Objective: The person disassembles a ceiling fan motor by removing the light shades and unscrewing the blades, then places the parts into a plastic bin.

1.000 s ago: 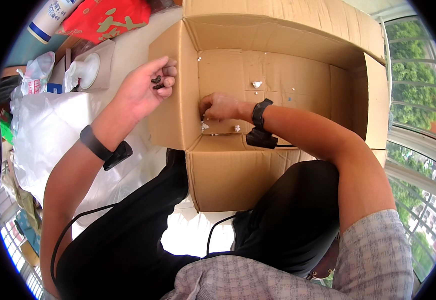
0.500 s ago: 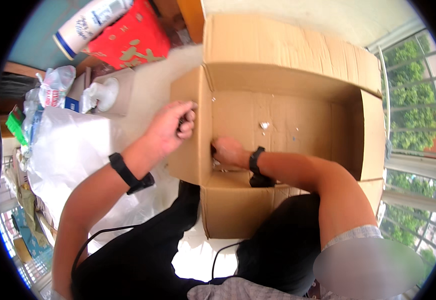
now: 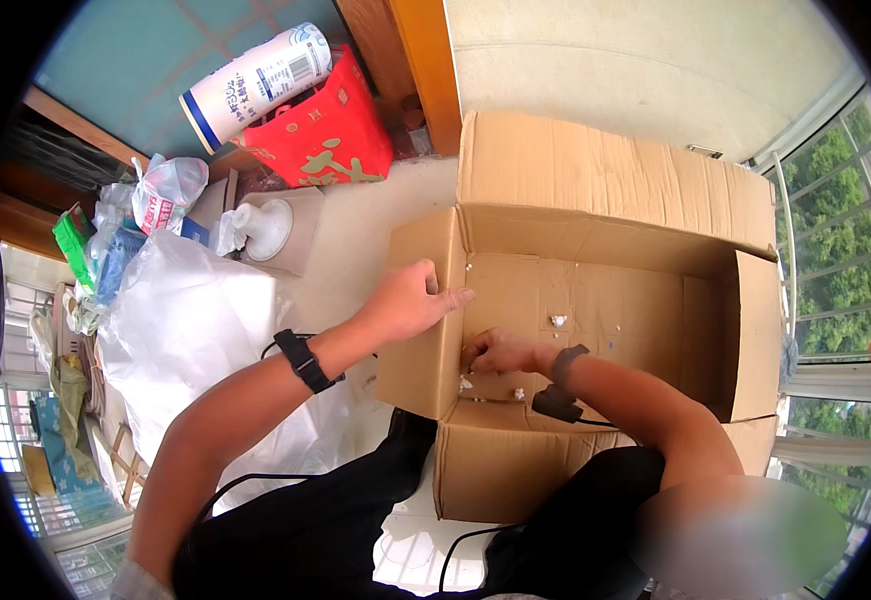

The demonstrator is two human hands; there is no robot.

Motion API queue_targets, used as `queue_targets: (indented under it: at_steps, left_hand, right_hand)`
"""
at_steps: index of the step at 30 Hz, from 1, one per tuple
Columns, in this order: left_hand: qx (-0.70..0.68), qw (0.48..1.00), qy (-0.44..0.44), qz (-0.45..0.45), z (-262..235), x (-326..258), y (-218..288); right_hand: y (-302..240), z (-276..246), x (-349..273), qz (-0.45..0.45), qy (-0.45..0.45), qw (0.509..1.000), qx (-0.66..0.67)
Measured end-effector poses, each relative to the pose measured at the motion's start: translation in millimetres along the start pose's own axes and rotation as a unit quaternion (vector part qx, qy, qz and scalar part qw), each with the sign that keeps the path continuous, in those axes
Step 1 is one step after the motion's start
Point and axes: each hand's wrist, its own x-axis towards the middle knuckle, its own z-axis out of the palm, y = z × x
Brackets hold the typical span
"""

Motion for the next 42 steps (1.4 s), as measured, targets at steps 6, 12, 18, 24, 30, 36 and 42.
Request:
queue_targets:
  at_steps: [6, 12, 18, 24, 30, 36, 42]
  left_hand:
    - [0.096, 0.991, -0.087, 0.027, -8.9, 20.5, -7.1]
    - [-0.002, 0.97, -0.207, -0.126, 2.0, 35.7, -7.9]
    - [-0.071, 0.963, -0.221, -0.138, 4.8, 39.7, -12.9]
    - [-0.117, 0.96, -0.209, -0.146, 14.1, 40.4, -29.7]
    - [-0.039, 0.953, -0.224, -0.201, -13.3, 23.0, 8.6]
    - [-0.045, 0.883, -0.342, -0.318, 12.2, 35.8, 15.9]
    - [-0.145, 0.86, -0.283, -0.399, 18.6, 33.9, 6.0]
  right_hand:
    - [-15.5, -37.7, -27.8, 0.046, -0.047, 0.923, 0.38]
    - [-35.1, -62.1, -48.6, -0.024, -0.039, 0.891, 0.452]
    - [-71.5, -72.3, -73.6, -0.028, 0.082, 0.881, 0.465]
    - [-92.3, -110.2, -100.1, -0.107, 0.139, 0.864, 0.472]
    - [-118.0, -175.2, -141.4, -0.156, 0.202, 0.856, 0.45]
    - [-111.3, -231.2, -231.5, -0.185, 0.298, 0.813, 0.464]
    - [-122.8, -241.0, -322.7, -0.196, 0.337, 0.763, 0.516]
